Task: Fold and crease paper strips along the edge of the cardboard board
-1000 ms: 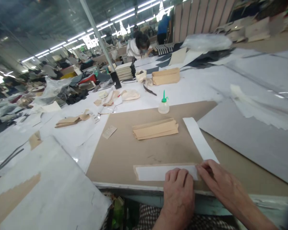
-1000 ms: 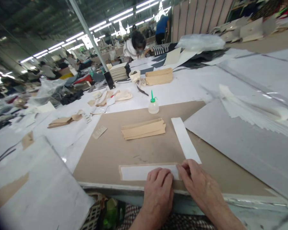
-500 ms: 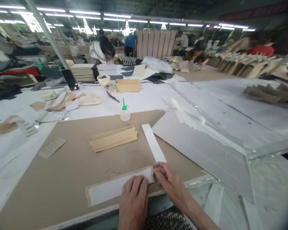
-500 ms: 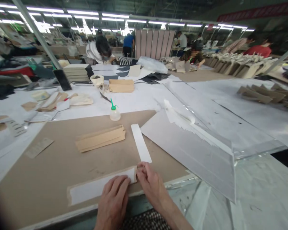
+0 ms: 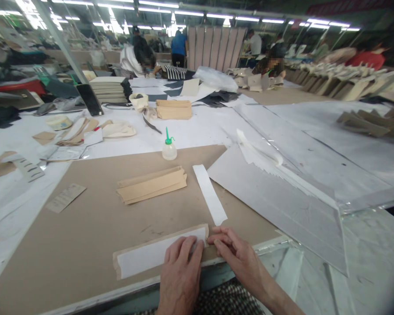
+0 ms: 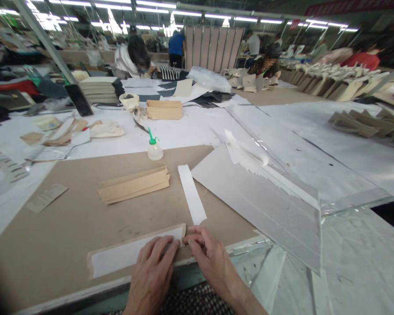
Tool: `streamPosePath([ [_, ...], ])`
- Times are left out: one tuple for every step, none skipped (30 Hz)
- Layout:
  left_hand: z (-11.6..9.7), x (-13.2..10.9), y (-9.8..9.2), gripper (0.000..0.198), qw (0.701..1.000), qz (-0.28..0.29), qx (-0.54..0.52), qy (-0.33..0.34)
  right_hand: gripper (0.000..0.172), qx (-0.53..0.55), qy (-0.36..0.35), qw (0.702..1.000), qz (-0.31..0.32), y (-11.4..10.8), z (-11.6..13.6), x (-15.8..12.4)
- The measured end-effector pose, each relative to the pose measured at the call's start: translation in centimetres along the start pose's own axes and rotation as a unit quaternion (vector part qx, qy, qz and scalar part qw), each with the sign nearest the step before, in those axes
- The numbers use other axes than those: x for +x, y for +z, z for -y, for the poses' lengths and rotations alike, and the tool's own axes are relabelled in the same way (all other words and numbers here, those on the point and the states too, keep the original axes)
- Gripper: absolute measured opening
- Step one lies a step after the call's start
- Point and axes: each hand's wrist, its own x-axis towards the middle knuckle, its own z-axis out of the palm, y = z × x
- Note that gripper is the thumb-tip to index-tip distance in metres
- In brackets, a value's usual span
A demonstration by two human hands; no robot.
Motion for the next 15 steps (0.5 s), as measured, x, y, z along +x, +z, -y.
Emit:
streamPosePath([
  [-0.01, 0.01, 0.00, 0.033, 1.000, 0.000, 0.000, -0.001, 0.032, -0.001, 0.000, 1.000, 0.000, -0.03, -0.04, 0.04],
  [-0.01, -0.01, 0.02, 0.033, 1.000, 0.000, -0.001, -0.002, 0.031, -0.003, -0.001, 1.000, 0.000, -0.07, -0.05, 0.09],
  [-0.01, -0.06, 0.05, 0.033, 1.000, 0.002, -0.002, -0.004, 0.029, -0.007, -0.003, 1.000, 0.001, -0.11, -0.04, 0.17],
  [0.00, -0.13, 0.09, 0.033, 1.000, 0.004, -0.005, -0.007, 0.027, -0.013, -0.008, 1.000, 0.002, -0.15, 0.00, 0.25],
  [0.03, -0.21, 0.14, 0.033, 1.000, 0.008, -0.009, -0.009, 0.025, -0.022, -0.014, 1.000, 0.005, -0.17, 0.05, 0.32],
  [0.06, -0.30, 0.20, 0.033, 1.000, 0.012, -0.011, -0.010, 0.023, -0.034, -0.022, 0.999, 0.007, -0.19, 0.10, 0.39],
  [0.09, -0.38, 0.25, 0.033, 1.000, 0.015, -0.012, -0.010, 0.021, -0.046, -0.034, 0.998, 0.007, -0.19, 0.14, 0.44],
  [0.13, -0.44, 0.29, 0.033, 1.000, 0.019, -0.011, -0.010, 0.020, -0.058, -0.049, 0.997, 0.007, -0.19, 0.16, 0.47],
  [0.15, -0.48, 0.31, 0.034, 1.000, 0.023, -0.010, -0.009, 0.020, -0.068, -0.066, 0.996, 0.006, -0.17, 0.15, 0.49],
  [0.17, -0.47, 0.31, 0.034, 1.000, 0.024, -0.009, -0.008, 0.021, -0.077, -0.088, 0.993, 0.005, -0.16, 0.09, 0.49],
  [0.17, -0.44, 0.30, 0.034, 1.000, 0.022, -0.009, -0.009, 0.021, -0.088, -0.115, 0.989, 0.003, -0.13, 0.00, 0.50],
  [0.17, -0.38, 0.27, 0.033, 1.000, 0.017, -0.009, -0.011, 0.022, -0.100, -0.145, 0.984, 0.000, -0.11, -0.13, 0.50],
  [0.15, -0.32, 0.25, 0.032, 1.000, 0.010, -0.010, -0.013, 0.022, -0.116, -0.172, 0.978, -0.006, -0.09, -0.29, 0.52],
  [0.13, -0.26, 0.23, 0.032, 1.000, 0.006, -0.011, -0.013, 0.020, -0.134, -0.193, 0.972, -0.016, -0.07, -0.46, 0.54],
  [0.11, -0.22, 0.22, 0.031, 1.000, 0.004, -0.012, -0.013, 0.018, -0.153, -0.207, 0.966, -0.029, -0.05, -0.63, 0.57],
])
